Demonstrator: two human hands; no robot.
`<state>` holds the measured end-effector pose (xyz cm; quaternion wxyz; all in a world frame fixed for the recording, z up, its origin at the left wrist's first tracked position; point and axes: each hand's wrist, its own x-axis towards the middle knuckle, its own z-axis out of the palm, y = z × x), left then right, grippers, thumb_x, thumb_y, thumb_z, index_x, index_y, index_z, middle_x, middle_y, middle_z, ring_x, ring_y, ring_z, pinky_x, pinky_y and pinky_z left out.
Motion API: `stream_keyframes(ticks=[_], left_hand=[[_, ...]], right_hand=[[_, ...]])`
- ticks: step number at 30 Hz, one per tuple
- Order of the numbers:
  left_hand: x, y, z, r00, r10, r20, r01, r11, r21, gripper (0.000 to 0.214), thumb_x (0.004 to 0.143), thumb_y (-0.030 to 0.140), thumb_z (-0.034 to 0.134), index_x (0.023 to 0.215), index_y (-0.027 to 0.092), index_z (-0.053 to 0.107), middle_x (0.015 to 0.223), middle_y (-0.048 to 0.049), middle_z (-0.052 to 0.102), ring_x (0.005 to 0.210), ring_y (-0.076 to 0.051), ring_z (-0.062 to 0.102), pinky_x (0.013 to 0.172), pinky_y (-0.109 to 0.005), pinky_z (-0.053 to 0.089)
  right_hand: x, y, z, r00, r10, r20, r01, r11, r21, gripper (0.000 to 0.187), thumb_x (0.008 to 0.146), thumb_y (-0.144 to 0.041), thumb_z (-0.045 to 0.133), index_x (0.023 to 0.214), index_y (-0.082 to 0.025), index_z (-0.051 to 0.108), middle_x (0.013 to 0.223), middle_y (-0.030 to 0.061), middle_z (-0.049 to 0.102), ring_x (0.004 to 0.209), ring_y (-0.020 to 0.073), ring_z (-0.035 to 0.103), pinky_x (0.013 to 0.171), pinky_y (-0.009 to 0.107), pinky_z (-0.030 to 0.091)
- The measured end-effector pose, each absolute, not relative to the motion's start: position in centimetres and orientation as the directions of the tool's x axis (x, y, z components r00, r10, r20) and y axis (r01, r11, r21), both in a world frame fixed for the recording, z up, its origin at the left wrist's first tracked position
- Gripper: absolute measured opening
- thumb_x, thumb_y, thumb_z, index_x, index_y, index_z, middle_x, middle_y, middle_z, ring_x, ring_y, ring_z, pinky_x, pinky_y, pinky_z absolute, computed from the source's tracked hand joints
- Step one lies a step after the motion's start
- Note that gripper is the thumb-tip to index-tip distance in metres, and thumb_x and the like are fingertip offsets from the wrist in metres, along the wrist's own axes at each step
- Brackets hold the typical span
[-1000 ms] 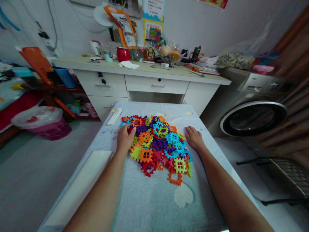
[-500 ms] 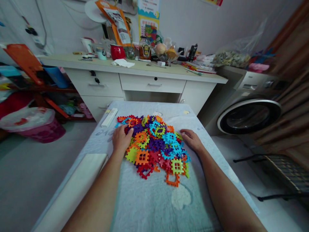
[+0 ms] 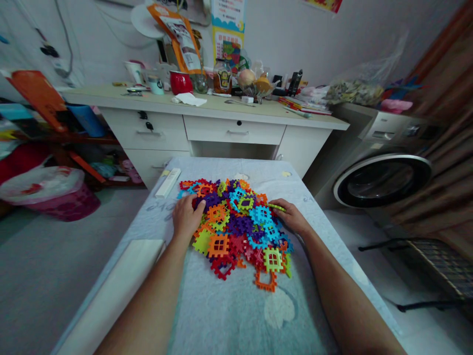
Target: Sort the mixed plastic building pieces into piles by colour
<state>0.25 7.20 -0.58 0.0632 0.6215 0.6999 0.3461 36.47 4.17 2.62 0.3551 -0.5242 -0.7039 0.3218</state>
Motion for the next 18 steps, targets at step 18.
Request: stream_keyframes(ticks=[18], left_hand=[[0.1,7.4,-0.8,-0.204,0.907,0.368,0.834,-0.035,0.550,0.039,0.088,0.046,0.047,0.112,0.020,0.063,0.116,-0.0113,0.067,0.112,-0.030,0.057,0.102,-0.045,0.042]], right_hand=[[38.0,4.3,0.7,0.133,0.957,0.258,0.638,0.116,-0.762,0.050,0.089,-0.051,0.045,0.124,-0.018,0.059,0.113,0.0111,0.069,0.100,0.0244,0.064,0.090,0.040,0.050]])
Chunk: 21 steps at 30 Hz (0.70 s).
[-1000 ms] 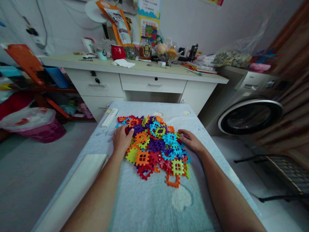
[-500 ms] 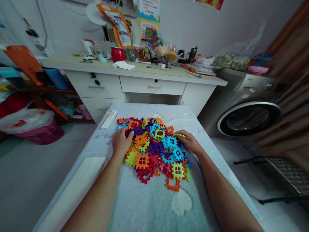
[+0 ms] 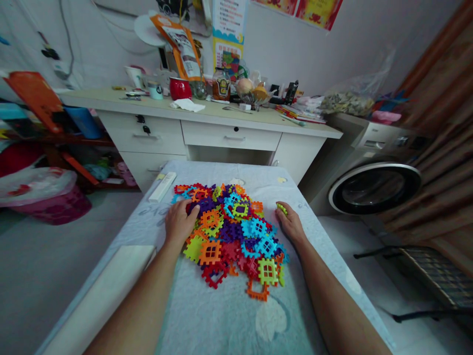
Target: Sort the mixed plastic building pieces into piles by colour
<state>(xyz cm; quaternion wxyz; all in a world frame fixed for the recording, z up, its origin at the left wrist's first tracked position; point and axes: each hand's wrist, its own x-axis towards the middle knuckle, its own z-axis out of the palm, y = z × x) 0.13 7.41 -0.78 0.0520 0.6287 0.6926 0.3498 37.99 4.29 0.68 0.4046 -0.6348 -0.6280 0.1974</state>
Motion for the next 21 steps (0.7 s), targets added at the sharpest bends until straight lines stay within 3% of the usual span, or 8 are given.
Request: stream_keyframes(ticks=[3,10,16,21], left_hand=[[0.1,7.4,-0.8,-0.208,0.907,0.367,0.828,-0.036,0.560,0.039,0.087,0.046,0.047,0.112,0.020,0.063,0.116,-0.0108,0.067,0.112,-0.029,0.058,0.101,-0.045,0.043],[0.0,7.6,-0.9,-0.200,0.908,0.369,0.828,-0.045,0.559,0.041,0.088,0.048,0.046,0.112,0.019,0.063,0.113,-0.0116,0.067,0.108,-0.028,0.059,0.100,-0.044,0.044],[0.0,7.5,-0.9,-0.188,0.907,0.376,0.839,-0.050,0.542,0.041,0.088,0.047,0.045,0.112,0.020,0.063,0.114,-0.0110,0.067,0.109,-0.028,0.059,0.100,-0.044,0.044],[0.1,7.5,-0.8,-0.190,0.906,0.377,0.843,-0.046,0.537,0.040,0.089,0.048,0.044,0.111,0.021,0.063,0.112,-0.0101,0.067,0.108,-0.028,0.059,0.100,-0.044,0.044]], right_hand=[[38.5,4.7,0.4,0.087,0.945,0.315,0.766,0.139,-0.628,0.049,0.091,-0.046,0.042,0.128,-0.018,0.058,0.127,0.0136,0.063,0.118,0.0269,0.057,0.103,0.044,0.043],[38.8,5.3,-0.2,0.052,0.949,0.311,0.857,0.118,-0.502,0.049,0.092,-0.038,0.037,0.131,-0.014,0.055,0.121,0.0153,0.063,0.114,0.0262,0.057,0.101,0.040,0.043],[38.9,8.4,1.4,-0.044,0.994,0.104,0.955,0.073,-0.289,0.048,0.095,-0.036,0.035,0.133,-0.012,0.053,0.116,0.0166,0.065,0.110,0.0274,0.058,0.094,0.036,0.043],[38.4,13.9,3.1,0.049,0.999,0.002,0.970,-0.047,-0.237,0.048,0.095,-0.046,0.045,0.129,-0.014,0.055,0.116,0.0183,0.064,0.107,0.0279,0.061,0.091,0.035,0.044]])
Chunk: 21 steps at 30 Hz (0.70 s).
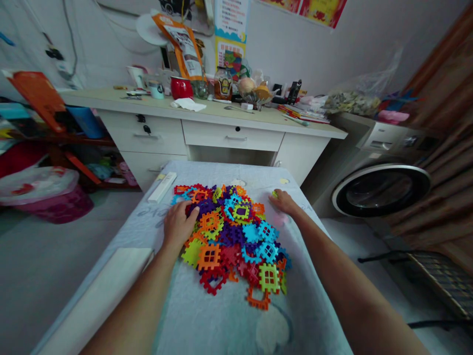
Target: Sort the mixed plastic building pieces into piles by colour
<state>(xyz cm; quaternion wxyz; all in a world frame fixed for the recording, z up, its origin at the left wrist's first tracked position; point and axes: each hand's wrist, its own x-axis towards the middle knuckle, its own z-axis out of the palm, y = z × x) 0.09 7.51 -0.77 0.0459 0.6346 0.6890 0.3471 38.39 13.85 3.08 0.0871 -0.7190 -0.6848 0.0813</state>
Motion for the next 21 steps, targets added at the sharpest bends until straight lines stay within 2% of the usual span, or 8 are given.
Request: stream_keyframes(ticks=[4,6,7,9,12,18,21], left_hand=[[0.1,7.5,-0.7,-0.179,0.904,0.389,0.848,-0.059,0.527,0.040,0.089,0.047,0.044,0.112,0.020,0.063,0.112,-0.0109,0.067,0.108,-0.029,0.059,0.099,-0.044,0.044],[0.1,7.5,-0.7,-0.174,0.906,0.387,0.849,-0.060,0.524,0.040,0.089,0.047,0.043,0.112,0.019,0.062,0.112,-0.0112,0.067,0.108,-0.029,0.059,0.100,-0.044,0.044],[0.1,7.5,-0.7,-0.175,0.906,0.386,0.850,-0.059,0.523,0.040,0.089,0.047,0.043,0.112,0.019,0.062,0.112,-0.0112,0.067,0.108,-0.029,0.059,0.100,-0.044,0.044],[0.2,7.5,-0.6,-0.176,0.906,0.386,0.852,-0.056,0.521,0.040,0.090,0.047,0.043,0.111,0.020,0.063,0.112,-0.0110,0.067,0.108,-0.029,0.059,0.099,-0.044,0.044],[0.3,7.4,-0.5,-0.178,0.904,0.388,0.854,-0.054,0.518,0.038,0.090,0.046,0.043,0.110,0.021,0.063,0.112,-0.0103,0.067,0.108,-0.029,0.059,0.099,-0.044,0.044],[0.3,7.5,-0.5,-0.172,0.909,0.380,0.855,-0.053,0.515,0.039,0.090,0.047,0.043,0.110,0.019,0.063,0.112,-0.0103,0.067,0.109,-0.029,0.059,0.099,-0.045,0.044],[0.2,7.5,-0.5,-0.167,0.912,0.375,0.855,-0.055,0.515,0.041,0.090,0.047,0.043,0.112,0.018,0.063,0.113,-0.0105,0.067,0.109,-0.029,0.059,0.099,-0.044,0.044]], right_hand=[[38.5,17.2,3.1,0.224,0.953,0.202,0.929,-0.146,-0.339,0.073,0.085,-0.047,0.061,0.144,-0.008,0.040,0.131,0.0247,0.054,0.119,0.0330,0.054,0.099,0.042,0.041],[38.6,17.8,2.7,0.281,0.919,0.276,0.908,-0.160,-0.388,0.080,0.082,-0.046,0.065,0.147,-0.010,0.035,0.137,0.0251,0.048,0.123,0.0352,0.050,0.101,0.047,0.040],[38.6,17.7,2.3,0.283,0.916,0.284,0.905,-0.156,-0.397,0.076,0.082,-0.045,0.063,0.146,-0.013,0.038,0.139,0.0236,0.047,0.124,0.0355,0.049,0.102,0.048,0.040],[38.6,17.3,1.6,0.228,0.941,0.251,0.918,-0.122,-0.376,0.057,0.086,-0.041,0.058,0.138,-0.019,0.051,0.142,0.0181,0.047,0.125,0.0344,0.048,0.102,0.050,0.040],[38.4,16.4,0.5,0.112,0.978,0.177,0.949,-0.053,-0.309,0.036,0.091,-0.035,0.050,0.122,-0.024,0.065,0.138,0.0110,0.055,0.126,0.0315,0.048,0.103,0.050,0.039],[38.8,17.1,0.0,-0.053,0.985,0.164,0.970,0.090,-0.224,0.041,0.096,-0.028,0.038,0.126,-0.014,0.062,0.138,0.0127,0.056,0.128,0.0218,0.049,0.110,0.033,0.035],[39.2,18.1,0.1,-0.031,0.988,0.153,0.987,0.054,-0.149,0.044,0.097,-0.030,0.038,0.132,-0.012,0.058,0.145,0.0137,0.050,0.135,0.0252,0.041,0.113,0.037,0.033]])
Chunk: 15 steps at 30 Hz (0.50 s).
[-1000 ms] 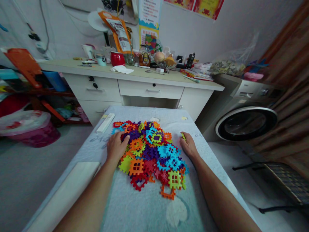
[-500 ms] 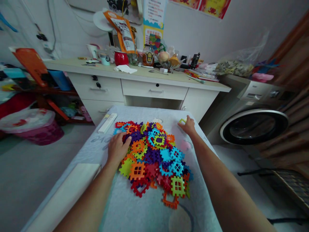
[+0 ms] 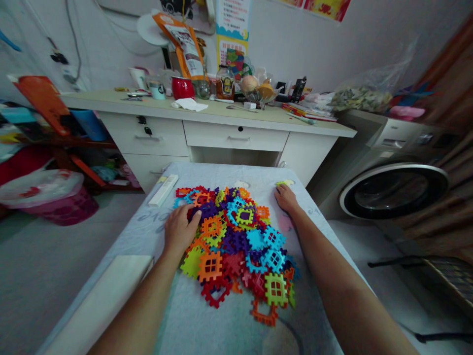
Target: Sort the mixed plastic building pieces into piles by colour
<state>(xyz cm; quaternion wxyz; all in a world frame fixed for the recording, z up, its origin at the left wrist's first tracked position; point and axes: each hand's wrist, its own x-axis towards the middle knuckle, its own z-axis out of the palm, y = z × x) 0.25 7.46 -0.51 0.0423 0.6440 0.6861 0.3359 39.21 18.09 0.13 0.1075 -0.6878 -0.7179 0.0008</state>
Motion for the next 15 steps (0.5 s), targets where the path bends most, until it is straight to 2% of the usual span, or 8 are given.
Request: stream_keyframes(ticks=[4,7,9,12,15], left_hand=[[0.2,7.4,-0.5,-0.162,0.915,0.369,0.855,-0.057,0.515,0.041,0.090,0.047,0.043,0.112,0.018,0.063,0.114,-0.0103,0.067,0.108,-0.028,0.059,0.099,-0.043,0.044],[0.3,7.3,-0.3,-0.169,0.915,0.366,0.856,-0.048,0.515,0.040,0.090,0.046,0.044,0.112,0.019,0.063,0.114,-0.0101,0.067,0.108,-0.028,0.059,0.099,-0.043,0.044],[0.3,7.3,-0.3,-0.177,0.913,0.367,0.857,-0.040,0.513,0.039,0.091,0.045,0.044,0.112,0.019,0.063,0.114,-0.0097,0.067,0.109,-0.028,0.059,0.099,-0.043,0.043],[0.3,7.3,-0.4,-0.175,0.913,0.369,0.859,-0.042,0.510,0.038,0.091,0.045,0.044,0.112,0.020,0.063,0.113,-0.0091,0.067,0.108,-0.028,0.059,0.098,-0.042,0.043],[0.2,7.3,-0.5,-0.167,0.915,0.366,0.860,-0.046,0.507,0.037,0.091,0.045,0.045,0.112,0.020,0.063,0.113,-0.0088,0.067,0.108,-0.028,0.059,0.098,-0.042,0.043]], right_hand=[[39.5,18.9,0.0,0.053,0.988,0.144,0.992,-0.036,-0.119,0.051,0.097,-0.038,0.038,0.143,-0.018,0.048,0.157,0.0086,0.035,0.143,0.0328,0.029,0.113,0.051,0.031],[39.7,19.0,-0.1,0.044,0.993,0.107,0.989,-0.028,-0.147,0.052,0.097,-0.041,0.037,0.144,-0.021,0.047,0.159,0.0066,0.033,0.143,0.0347,0.028,0.114,0.053,0.029],[39.8,19.0,0.0,0.041,0.994,0.106,0.983,-0.021,-0.185,0.050,0.097,-0.041,0.039,0.140,-0.021,0.053,0.157,0.0075,0.035,0.142,0.0352,0.031,0.114,0.053,0.029],[39.6,18.5,0.7,0.069,0.981,0.180,0.960,-0.016,-0.279,0.043,0.094,-0.037,0.045,0.130,-0.020,0.062,0.153,0.0115,0.041,0.138,0.0337,0.038,0.112,0.050,0.032],[38.9,17.2,2.1,0.081,0.971,0.225,0.903,0.024,-0.430,0.037,0.090,-0.029,0.050,0.120,-0.016,0.066,0.134,0.0145,0.058,0.122,0.0279,0.054,0.103,0.042,0.042]])
